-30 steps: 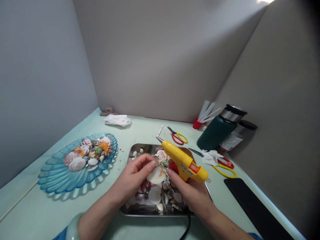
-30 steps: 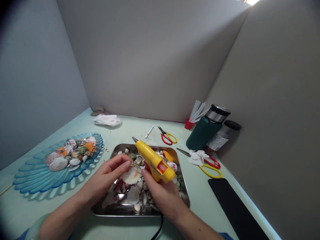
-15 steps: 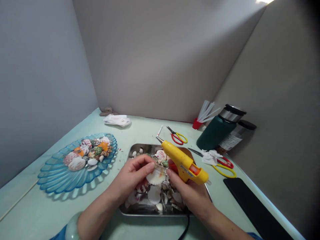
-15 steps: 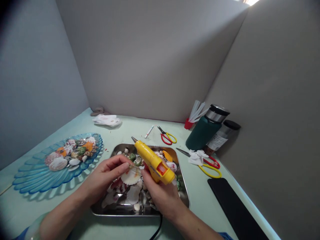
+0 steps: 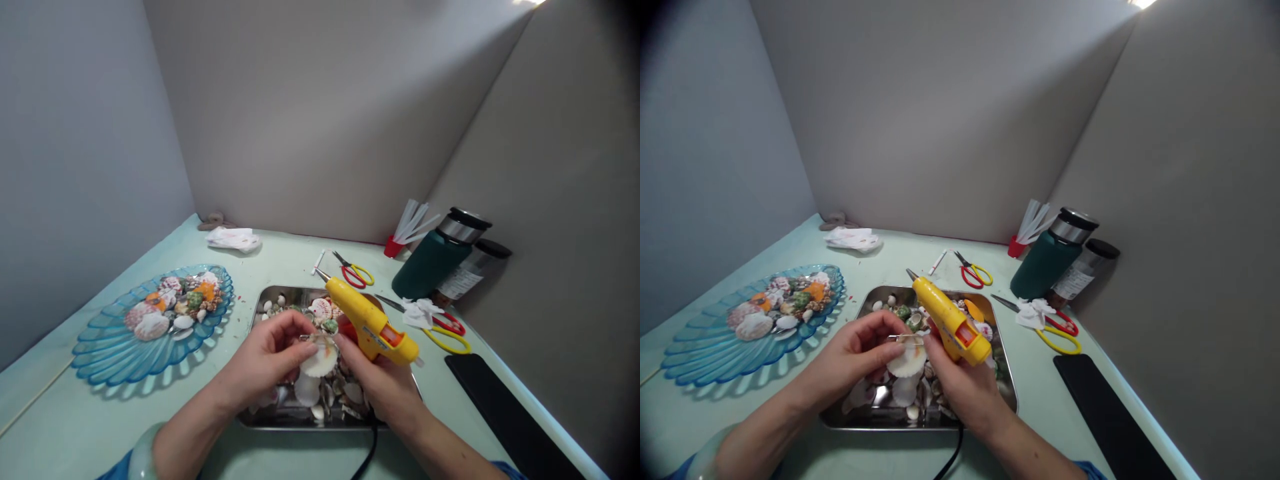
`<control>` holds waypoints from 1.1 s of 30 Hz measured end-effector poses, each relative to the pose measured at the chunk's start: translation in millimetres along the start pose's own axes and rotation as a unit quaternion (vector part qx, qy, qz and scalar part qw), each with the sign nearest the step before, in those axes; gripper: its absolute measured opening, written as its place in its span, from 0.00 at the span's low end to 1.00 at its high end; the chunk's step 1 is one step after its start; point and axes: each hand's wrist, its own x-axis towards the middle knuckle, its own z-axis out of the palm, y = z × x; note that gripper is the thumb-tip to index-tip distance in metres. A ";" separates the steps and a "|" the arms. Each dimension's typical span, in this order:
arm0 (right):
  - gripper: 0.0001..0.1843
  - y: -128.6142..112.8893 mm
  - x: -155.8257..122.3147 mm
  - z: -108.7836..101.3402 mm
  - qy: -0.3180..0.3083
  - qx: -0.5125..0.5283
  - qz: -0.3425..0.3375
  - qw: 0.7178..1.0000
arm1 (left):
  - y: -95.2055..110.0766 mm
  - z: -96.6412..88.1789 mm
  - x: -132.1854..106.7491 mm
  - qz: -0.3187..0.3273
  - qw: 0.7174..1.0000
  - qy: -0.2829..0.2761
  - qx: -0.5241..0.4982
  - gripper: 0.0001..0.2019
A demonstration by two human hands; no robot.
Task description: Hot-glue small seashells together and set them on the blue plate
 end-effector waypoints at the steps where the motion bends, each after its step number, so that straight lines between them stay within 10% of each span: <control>1: 0.16 -0.3 0.1 -0.1 0.000 0.003 0.002 1.000 | 0.1 0.8 0.4 -0.005 1.000 0.007 -0.002 0.11; 33: 0.15 2.1 -0.8 -2.1 -0.027 -0.023 -0.030 0.999 | 0.9 -1.8 0.9 -0.002 0.998 0.068 0.018 0.06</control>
